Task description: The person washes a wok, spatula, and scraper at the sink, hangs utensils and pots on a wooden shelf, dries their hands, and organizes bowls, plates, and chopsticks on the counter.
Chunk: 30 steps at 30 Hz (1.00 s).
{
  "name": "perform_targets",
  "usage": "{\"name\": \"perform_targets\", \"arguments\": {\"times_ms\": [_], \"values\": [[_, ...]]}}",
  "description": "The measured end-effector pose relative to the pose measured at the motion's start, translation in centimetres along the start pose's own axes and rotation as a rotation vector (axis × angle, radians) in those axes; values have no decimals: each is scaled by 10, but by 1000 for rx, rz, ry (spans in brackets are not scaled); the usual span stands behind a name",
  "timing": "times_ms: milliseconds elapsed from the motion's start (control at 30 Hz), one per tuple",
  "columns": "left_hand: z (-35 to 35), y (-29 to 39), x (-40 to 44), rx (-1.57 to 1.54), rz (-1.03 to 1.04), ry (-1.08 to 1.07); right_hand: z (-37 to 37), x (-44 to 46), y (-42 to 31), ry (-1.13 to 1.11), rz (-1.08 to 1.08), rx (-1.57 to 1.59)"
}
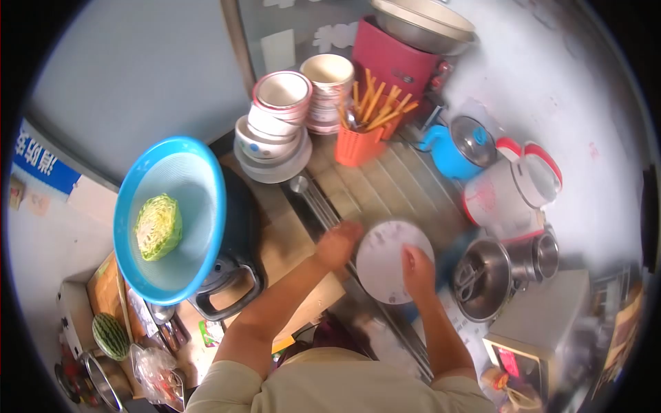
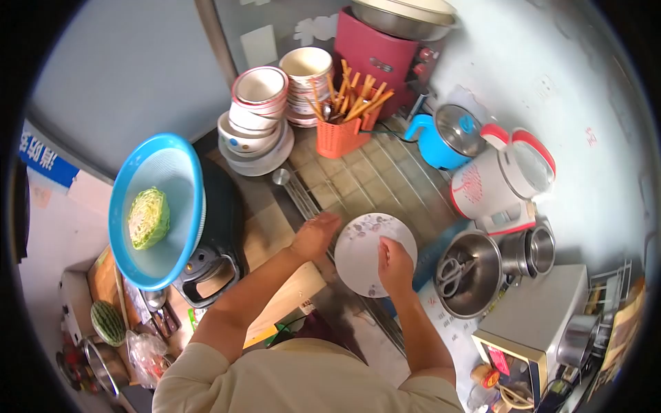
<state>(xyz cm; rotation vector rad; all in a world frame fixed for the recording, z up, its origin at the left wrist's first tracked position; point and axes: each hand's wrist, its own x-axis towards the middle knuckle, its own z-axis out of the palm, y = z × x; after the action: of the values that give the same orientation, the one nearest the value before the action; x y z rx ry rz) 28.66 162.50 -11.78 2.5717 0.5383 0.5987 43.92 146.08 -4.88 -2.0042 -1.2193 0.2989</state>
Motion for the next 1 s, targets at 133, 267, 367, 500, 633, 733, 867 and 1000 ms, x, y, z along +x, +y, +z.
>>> {"name": "perform_targets", "arguments": {"times_ms": [133, 267, 367, 500, 633, 733, 867, 1000], "values": [[-4, 16, -12, 20, -134, -51, -17, -49, 20, 158, -46, -408], [-8, 39, -34, -80, -280, -121, -12, -70, 25, 112, 289, -299], [-9, 49, -40, -253, -361, -135, 6, -70, 47, 78, 391, -53], [-9, 47, -24, -673, -620, -250, 12, -45, 51, 214, 463, 143], [1, 25, -8, -1120, -477, -116, 16, 5, 41, 353, 641, 367], [-1, 20, 5, -1284, -585, -86, 28, 34, 50, 304, 589, 789], [-19, 28, 22, -1287, -698, -79, 44, 53, 39, 267, 593, 849], [-14, 19, 29, -1223, -648, -117, 54, 66, 32, 365, 644, 891]]}}
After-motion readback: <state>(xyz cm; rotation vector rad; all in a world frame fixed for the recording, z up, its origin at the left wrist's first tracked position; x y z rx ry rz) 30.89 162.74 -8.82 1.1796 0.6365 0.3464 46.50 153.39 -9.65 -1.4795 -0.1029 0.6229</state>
